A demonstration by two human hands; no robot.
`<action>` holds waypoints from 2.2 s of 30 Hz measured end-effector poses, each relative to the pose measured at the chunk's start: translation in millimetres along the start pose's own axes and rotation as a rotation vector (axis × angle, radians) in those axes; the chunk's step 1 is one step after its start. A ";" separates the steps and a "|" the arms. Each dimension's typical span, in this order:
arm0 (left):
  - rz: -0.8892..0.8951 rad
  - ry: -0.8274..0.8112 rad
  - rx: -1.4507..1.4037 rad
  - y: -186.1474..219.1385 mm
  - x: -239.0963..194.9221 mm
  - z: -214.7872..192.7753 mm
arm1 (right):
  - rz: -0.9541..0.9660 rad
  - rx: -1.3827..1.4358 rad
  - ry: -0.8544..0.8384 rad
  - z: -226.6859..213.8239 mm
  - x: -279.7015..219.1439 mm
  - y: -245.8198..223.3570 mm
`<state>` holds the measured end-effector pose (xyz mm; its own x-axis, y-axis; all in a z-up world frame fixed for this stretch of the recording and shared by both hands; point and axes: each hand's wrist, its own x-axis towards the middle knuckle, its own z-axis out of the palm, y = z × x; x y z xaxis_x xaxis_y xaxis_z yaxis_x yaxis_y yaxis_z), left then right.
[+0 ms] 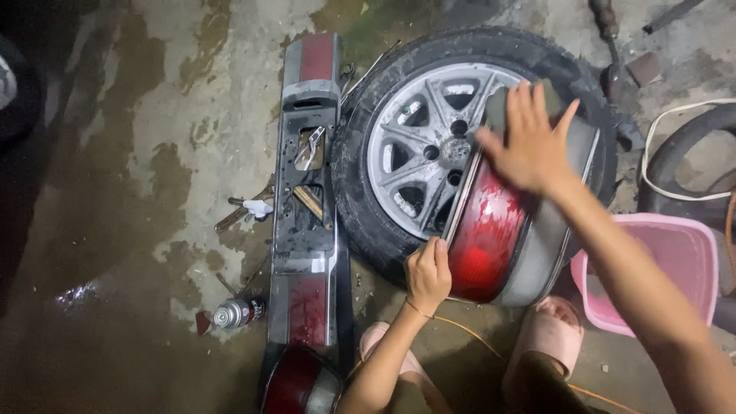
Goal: Wet sanding a car taillight lens to restore clarity or prepare for polishing.
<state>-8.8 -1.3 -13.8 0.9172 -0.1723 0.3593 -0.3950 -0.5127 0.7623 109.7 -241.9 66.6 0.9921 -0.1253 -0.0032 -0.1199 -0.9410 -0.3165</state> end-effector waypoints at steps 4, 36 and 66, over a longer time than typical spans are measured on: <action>0.012 0.007 0.011 -1.7 4.7 2.4 | -0.103 -0.120 -0.072 -1.6 -62.8 -37.2; 0.000 -0.008 0.011 3.5 -0.7 2.3 | -0.013 0.099 0.003 3.9 -21.1 23.0; 0.006 0.042 0.041 3.4 -3.1 3.4 | 0.004 -0.047 -0.037 27.2 37.9 -3.1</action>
<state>-12.9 -5.4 -14.2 0.9114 -0.1405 0.3869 -0.3972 -0.5463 0.7374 148.6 -235.2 41.7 0.9921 -0.1185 -0.0403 -0.1250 -0.9543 -0.2713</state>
